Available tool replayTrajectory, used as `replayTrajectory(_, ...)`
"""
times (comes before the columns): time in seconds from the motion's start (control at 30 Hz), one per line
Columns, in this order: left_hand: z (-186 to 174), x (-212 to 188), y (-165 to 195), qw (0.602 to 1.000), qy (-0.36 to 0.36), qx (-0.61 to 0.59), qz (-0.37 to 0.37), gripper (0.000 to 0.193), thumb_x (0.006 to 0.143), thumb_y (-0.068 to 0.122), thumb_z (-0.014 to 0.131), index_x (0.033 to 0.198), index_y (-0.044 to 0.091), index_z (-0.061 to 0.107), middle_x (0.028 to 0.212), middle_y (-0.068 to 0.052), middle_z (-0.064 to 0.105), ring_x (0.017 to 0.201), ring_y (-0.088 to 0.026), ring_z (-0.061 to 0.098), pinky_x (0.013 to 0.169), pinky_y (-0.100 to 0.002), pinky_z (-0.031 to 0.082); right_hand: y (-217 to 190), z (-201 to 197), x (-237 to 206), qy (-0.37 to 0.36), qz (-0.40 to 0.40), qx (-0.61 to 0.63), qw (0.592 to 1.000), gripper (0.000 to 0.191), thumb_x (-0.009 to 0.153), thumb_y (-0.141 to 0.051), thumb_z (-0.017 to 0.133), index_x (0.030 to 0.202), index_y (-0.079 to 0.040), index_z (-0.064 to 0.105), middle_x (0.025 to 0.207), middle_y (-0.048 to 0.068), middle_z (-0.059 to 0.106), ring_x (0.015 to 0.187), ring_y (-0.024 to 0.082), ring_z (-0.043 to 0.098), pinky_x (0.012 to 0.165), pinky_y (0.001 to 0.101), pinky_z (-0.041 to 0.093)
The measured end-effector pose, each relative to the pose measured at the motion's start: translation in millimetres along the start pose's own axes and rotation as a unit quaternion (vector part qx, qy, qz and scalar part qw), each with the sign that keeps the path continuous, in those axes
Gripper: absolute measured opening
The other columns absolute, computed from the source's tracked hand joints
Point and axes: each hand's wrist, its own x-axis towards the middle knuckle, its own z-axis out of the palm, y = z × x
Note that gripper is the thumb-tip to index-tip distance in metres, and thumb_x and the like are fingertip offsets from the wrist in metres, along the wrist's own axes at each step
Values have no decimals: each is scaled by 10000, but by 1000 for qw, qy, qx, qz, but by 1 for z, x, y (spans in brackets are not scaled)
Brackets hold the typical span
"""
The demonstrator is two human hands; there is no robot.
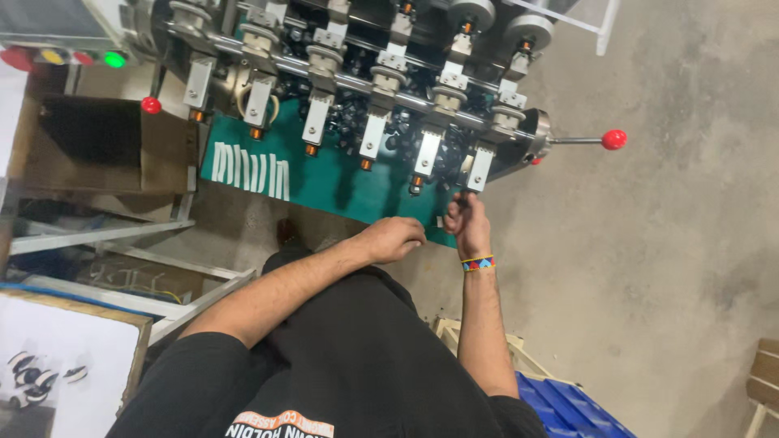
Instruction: The person stands at an industrial machine and loads small copper cylindrical components one at a time into slots on the machine's green work surface, occasionally picking up stray parts from the mat and repositioning them. At one point they use scissors to trim something at the machine, and they pull the machine's red-handled lever during operation.
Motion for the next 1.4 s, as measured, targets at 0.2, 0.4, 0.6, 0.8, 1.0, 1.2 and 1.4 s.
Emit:
replayTrajectory(0.2, -59, -67, -6, 985, 76, -140, 72, 309, 860, 35, 690, 1168, 63, 694, 1315, -155, 631, 1168, -324, 648, 930, -399, 558, 47, 40, -50, -22, 142, -84, 986, 418, 1025, -509, 443, 966, -115, 570, 624, -63, 399, 459, 59, 262, 432, 254, 200)
replayTrajectory(0.4, -103, -120, -43, 974, 14, -223, 32, 318, 875, 26, 744, 1188, 62, 694, 1271, -114, 688, 1141, -229, 701, 940, -338, 582, 102, 118, -59, -222, 362, 39, 905, 525, 1028, -612, 377, 954, -132, 577, 585, -51, 369, 416, 41, 246, 384, 196, 175)
replayTrajectory(0.6, -145, -156, -82, 923, 117, -357, -82, 373, 919, 52, 762, 1285, 52, 694, 1119, -112, 766, 963, -133, 724, 868, -288, 594, 111, 203, -47, -219, 289, 37, 931, 641, 1027, -653, 309, 890, -105, 612, 549, -63, 416, 385, 28, 312, 356, 191, 272)
replayTrajectory(0.8, -199, -191, -98, 962, 177, -151, -142, 647, 864, 135, 803, 1440, 100, 510, 1181, -140, 750, 850, -138, 748, 761, -300, 607, 107, 292, -85, -62, -313, -597, 736, 104, 1024, -175, 626, 1062, -94, 677, 832, 118, 702, 754, 303, 677, 637, 360, 504)
replayTrajectory(1.0, -210, -227, -107, 954, 78, -284, -57, 670, 871, 52, 781, 1472, 90, 486, 1233, -143, 734, 982, -145, 709, 833, -296, 596, 100, 317, -62, -64, -333, -557, 759, 118, 1052, -159, 598, 1054, -64, 668, 839, 132, 665, 725, 285, 645, 650, 326, 504)
replayTrajectory(1.2, -189, -222, -142, 833, 212, -510, -24, 311, 976, -43, 687, 1261, 12, 576, 1266, -86, 662, 1084, -172, 696, 946, -309, 609, 150, 322, -58, -125, -15, -301, 945, 298, 1107, -267, 491, 992, -40, 645, 677, -23, 546, 595, 41, 444, 533, 230, 347)
replayTrajectory(1.4, -156, -218, -168, 746, 257, -604, -107, 334, 913, -44, 698, 1184, 20, 514, 1077, -84, 663, 949, -164, 710, 807, -296, 606, 191, 352, -43, -129, -50, -343, 929, 388, 1129, -280, 486, 902, -16, 657, 708, 1, 645, 628, 64, 605, 578, 242, 495)
